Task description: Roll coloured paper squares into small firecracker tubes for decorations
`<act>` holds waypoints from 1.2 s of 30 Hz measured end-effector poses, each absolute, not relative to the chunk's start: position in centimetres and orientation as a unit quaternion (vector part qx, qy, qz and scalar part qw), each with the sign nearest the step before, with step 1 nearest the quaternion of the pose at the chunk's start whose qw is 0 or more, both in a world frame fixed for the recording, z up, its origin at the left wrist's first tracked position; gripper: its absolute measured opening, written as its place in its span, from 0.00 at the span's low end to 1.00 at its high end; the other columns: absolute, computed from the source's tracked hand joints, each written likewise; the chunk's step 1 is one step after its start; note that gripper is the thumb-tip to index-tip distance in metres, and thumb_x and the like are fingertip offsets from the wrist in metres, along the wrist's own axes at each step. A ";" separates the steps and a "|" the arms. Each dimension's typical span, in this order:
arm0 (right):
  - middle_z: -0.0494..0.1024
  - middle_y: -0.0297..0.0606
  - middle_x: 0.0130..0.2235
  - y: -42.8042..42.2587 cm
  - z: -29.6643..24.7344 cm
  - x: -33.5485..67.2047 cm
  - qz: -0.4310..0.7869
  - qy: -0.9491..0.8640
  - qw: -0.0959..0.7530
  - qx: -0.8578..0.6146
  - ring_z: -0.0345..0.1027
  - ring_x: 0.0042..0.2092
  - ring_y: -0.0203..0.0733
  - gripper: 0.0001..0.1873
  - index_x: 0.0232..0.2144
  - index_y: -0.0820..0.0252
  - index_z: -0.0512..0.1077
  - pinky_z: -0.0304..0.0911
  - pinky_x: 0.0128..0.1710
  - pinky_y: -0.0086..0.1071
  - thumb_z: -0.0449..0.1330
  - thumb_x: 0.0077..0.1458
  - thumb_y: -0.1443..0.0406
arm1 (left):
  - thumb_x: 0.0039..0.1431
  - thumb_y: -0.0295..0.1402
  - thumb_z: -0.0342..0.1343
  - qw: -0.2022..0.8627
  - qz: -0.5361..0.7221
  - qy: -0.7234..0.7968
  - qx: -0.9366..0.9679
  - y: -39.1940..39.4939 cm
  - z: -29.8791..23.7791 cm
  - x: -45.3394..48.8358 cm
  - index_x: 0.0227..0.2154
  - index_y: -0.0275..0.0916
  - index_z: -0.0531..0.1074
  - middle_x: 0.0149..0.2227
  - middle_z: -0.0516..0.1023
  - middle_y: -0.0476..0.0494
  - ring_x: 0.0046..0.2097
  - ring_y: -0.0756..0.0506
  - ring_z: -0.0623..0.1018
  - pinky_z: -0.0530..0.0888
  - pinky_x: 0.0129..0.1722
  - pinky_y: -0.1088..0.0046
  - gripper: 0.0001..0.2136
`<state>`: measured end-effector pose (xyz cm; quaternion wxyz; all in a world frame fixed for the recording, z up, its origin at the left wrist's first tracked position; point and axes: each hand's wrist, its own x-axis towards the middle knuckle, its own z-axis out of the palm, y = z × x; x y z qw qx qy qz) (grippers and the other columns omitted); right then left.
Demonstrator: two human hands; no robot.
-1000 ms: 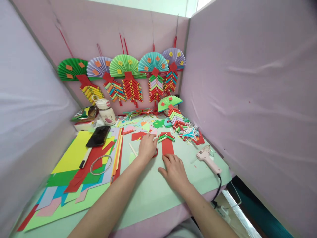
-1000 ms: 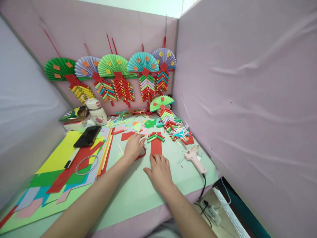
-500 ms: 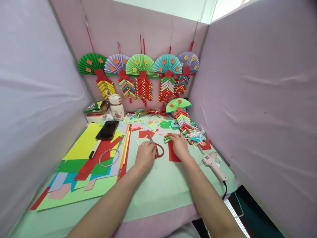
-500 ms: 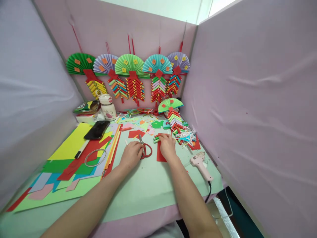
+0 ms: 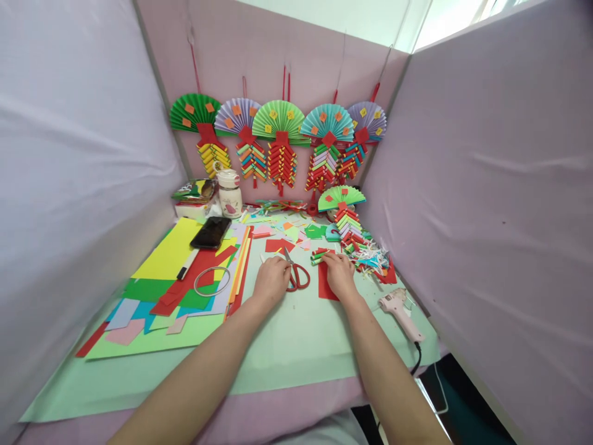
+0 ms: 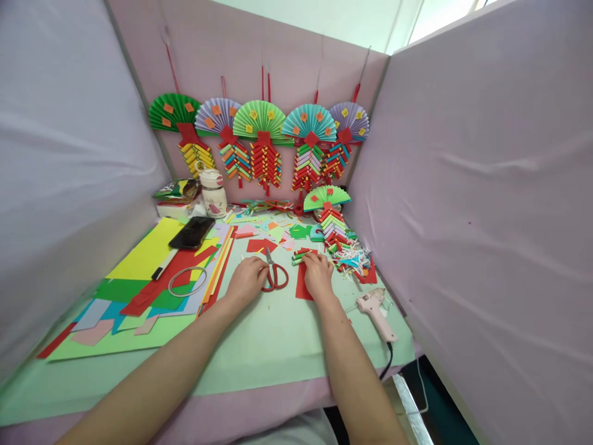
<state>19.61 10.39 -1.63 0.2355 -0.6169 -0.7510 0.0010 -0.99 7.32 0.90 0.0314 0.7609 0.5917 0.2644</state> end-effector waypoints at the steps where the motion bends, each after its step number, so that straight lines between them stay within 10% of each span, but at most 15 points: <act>1: 0.71 0.33 0.54 10.4 -1.7 19.6 0.002 -0.750 0.238 -0.617 0.54 0.52 0.47 0.23 0.46 0.50 0.73 0.46 0.47 0.42 0.44 0.57 0.72 | 0.59 0.29 0.45 0.030 0.275 0.594 0.755 7.4 0.9 -1.2 0.33 0.38 0.75 0.37 0.76 0.40 0.42 0.42 0.73 0.68 0.44 0.66 0.12; 26: 0.71 0.38 0.39 5.7 -0.1 10.8 0.034 -0.820 0.230 -0.523 0.60 0.44 0.46 0.14 0.32 0.56 0.70 0.52 0.42 0.36 0.58 0.52 0.52 | 0.49 0.40 0.56 0.132 0.140 0.678 0.709 7.9 0.5 -7.7 0.43 0.44 0.71 0.48 0.68 0.39 0.54 0.35 0.65 0.64 0.51 0.57 0.17; 36: 0.73 0.48 0.39 8.1 -0.5 8.7 -0.013 -0.787 0.197 -0.584 0.61 0.45 0.51 0.07 0.33 0.61 0.70 0.51 0.42 0.41 0.54 0.54 0.65 | 0.46 0.36 0.59 0.160 0.153 0.654 0.724 7.5 0.9 -7.7 0.35 0.40 0.70 0.41 0.72 0.42 0.46 0.40 0.72 0.67 0.43 0.66 0.11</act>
